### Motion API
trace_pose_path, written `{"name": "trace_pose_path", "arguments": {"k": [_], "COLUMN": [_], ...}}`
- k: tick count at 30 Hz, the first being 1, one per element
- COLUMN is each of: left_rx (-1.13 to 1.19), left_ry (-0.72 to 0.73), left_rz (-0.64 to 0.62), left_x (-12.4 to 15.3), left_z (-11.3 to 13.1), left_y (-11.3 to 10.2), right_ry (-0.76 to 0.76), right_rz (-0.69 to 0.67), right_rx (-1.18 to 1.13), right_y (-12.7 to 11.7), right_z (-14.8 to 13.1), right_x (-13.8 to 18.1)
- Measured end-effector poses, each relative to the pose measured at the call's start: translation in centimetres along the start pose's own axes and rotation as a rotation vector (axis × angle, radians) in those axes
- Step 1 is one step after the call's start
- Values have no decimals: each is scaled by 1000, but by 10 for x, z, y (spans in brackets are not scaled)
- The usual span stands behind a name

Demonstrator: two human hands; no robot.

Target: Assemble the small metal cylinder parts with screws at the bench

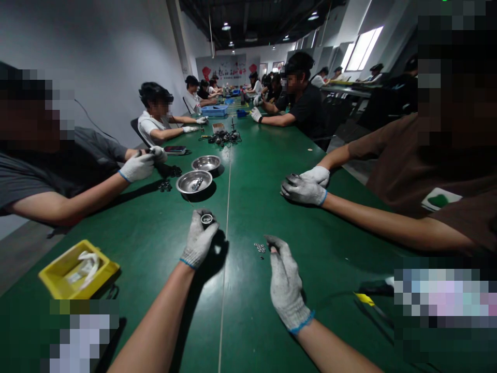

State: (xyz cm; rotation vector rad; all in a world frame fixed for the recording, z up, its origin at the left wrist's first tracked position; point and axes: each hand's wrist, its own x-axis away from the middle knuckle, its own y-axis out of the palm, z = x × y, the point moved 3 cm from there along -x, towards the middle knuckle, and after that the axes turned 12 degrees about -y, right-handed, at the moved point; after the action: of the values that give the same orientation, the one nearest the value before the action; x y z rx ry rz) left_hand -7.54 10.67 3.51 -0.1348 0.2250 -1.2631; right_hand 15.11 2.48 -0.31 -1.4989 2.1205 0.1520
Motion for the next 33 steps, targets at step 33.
{"name": "trace_pose_path", "arguments": {"k": [33], "left_rx": [-67], "left_ry": [125], "left_rz": [-290], "left_x": [49], "left_z": [26], "left_y": [49], "right_ry": [-25], "right_rz": [-49], "right_rx": [-15], "right_y": [0], "right_z": [-3], "right_x": [-2]}}
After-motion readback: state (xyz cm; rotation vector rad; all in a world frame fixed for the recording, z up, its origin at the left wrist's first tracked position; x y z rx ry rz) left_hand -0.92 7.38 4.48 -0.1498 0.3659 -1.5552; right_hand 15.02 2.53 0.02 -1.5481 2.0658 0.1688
